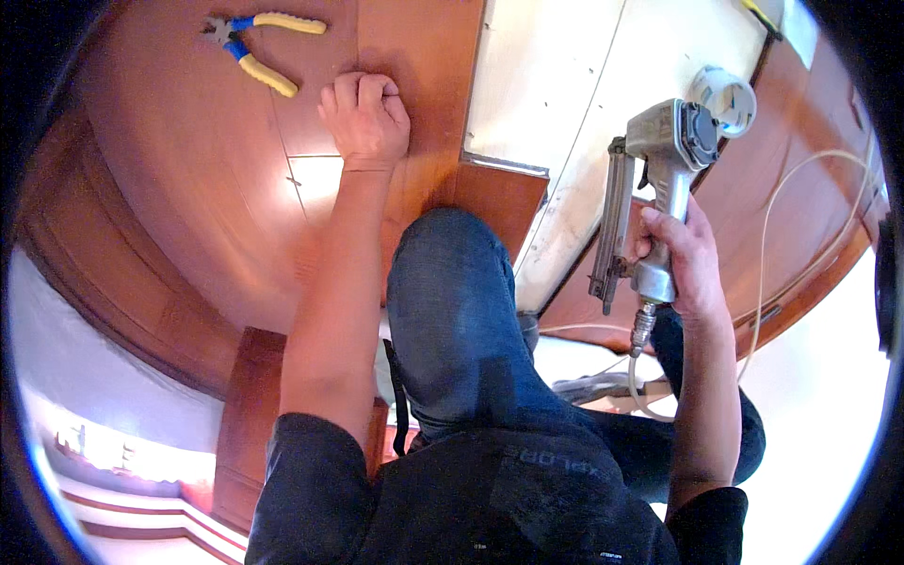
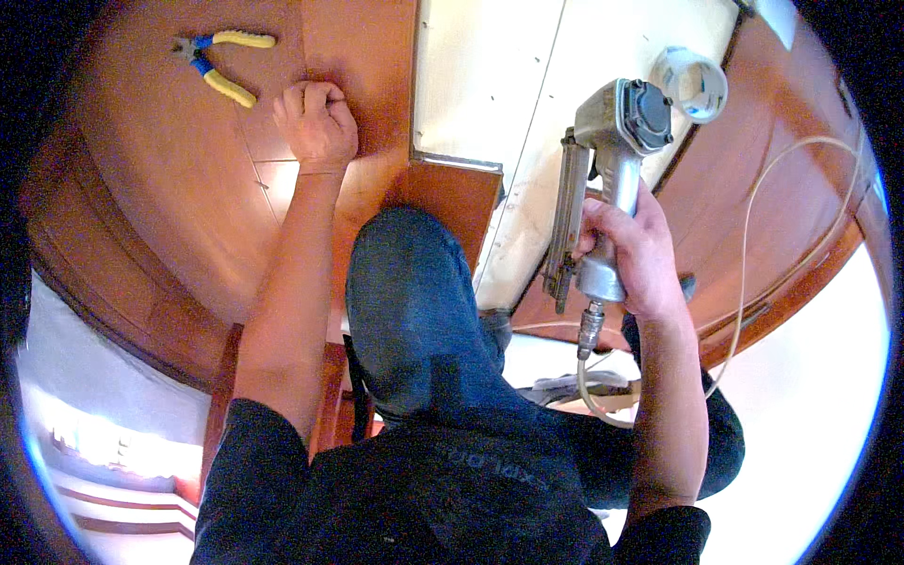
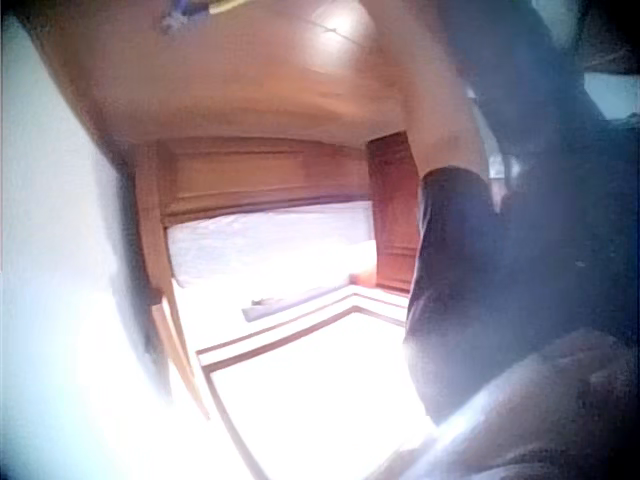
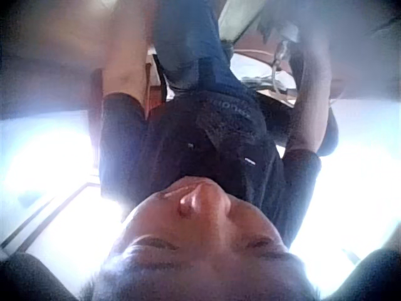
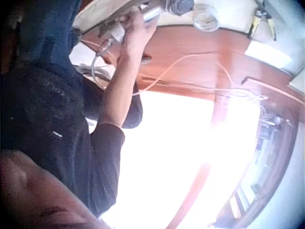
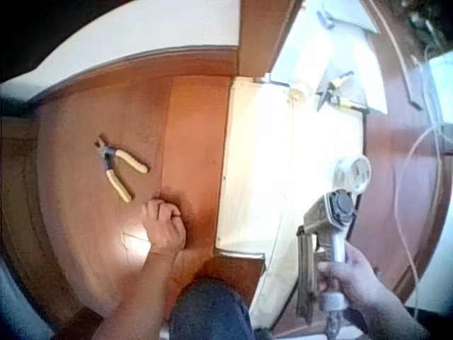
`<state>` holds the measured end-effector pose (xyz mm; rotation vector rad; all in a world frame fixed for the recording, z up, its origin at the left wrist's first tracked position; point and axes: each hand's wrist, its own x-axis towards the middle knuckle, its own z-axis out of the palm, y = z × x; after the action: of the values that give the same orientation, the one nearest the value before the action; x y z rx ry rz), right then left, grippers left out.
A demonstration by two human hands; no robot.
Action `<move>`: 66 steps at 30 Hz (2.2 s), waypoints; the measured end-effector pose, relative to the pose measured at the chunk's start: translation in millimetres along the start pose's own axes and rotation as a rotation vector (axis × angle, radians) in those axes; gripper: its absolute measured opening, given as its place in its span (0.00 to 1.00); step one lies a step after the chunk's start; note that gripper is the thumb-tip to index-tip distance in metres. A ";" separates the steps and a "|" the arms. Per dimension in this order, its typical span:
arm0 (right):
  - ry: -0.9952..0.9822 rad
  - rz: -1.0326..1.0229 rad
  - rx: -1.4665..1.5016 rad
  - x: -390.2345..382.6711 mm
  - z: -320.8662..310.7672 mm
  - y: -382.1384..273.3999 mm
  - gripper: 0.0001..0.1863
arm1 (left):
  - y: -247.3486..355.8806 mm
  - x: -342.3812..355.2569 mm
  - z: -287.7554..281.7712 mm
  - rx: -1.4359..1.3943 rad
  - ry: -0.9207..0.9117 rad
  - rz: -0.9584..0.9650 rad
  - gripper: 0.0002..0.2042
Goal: The person applies wood glue to a wooden plank, fits the plank into a gap on the floor, and secures it using a hammer and a pneumatic nail gun. They then refill the nail gun with metal staples.
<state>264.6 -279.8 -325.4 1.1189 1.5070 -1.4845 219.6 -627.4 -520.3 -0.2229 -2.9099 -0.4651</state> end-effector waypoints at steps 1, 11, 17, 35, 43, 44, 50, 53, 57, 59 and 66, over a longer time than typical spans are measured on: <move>-0.025 0.006 0.021 3.8 -5.9 0.0 0.14 | -0.1 -0.7 -2.3 -0.002 -0.011 -0.008 0.05; 0.014 0.023 0.089 16.9 -13.7 -10.0 0.10 | -4.2 0.8 4.2 0.016 -0.029 -0.038 0.04; 0.155 0.086 0.028 10.7 16.9 -14.3 0.24 | -1.9 0.3 3.5 -0.048 -0.003 -0.053 0.04; -0.216 0.250 0.272 15.2 91.7 -5.7 0.36 | -5.1 -2.5 0.1 -0.144 -0.031 -0.099 0.09; -0.265 0.307 0.170 25.0 91.8 -12.8 0.32 | -2.9 -1.1 -5.2 -0.149 -0.068 -0.112 0.09; -0.249 0.314 0.151 25.0 95.2 -17.1 0.32 | -3.0 -1.2 -4.7 -0.148 -0.064 -0.113 0.09; -0.177 0.360 0.032 16.8 115.7 -26.3 0.30 | -4.0 -4.7 0.4 -0.139 -0.041 -0.099 0.09; -0.177 0.309 0.048 12.7 105.2 -25.8 0.29 | -6.1 -3.5 4.0 -0.125 -0.034 -0.096 0.09; -0.125 0.233 0.063 0.3 69.6 -19.5 0.36 | -5.8 -3.0 0.7 -0.104 -0.035 -0.103 0.08; -0.146 0.235 0.172 5.7 68.0 -18.8 0.37 | -5.8 -2.8 -0.6 -0.097 -0.036 -0.102 0.08; -0.228 0.315 0.157 20.8 67.6 -13.1 0.36 | -5.1 -5.3 0.2 -0.058 -0.056 -0.092 0.08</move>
<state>240.0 -344.6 -344.5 1.1723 1.0219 -1.4703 223.9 -632.8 -523.1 -0.1116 -2.9736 -0.5677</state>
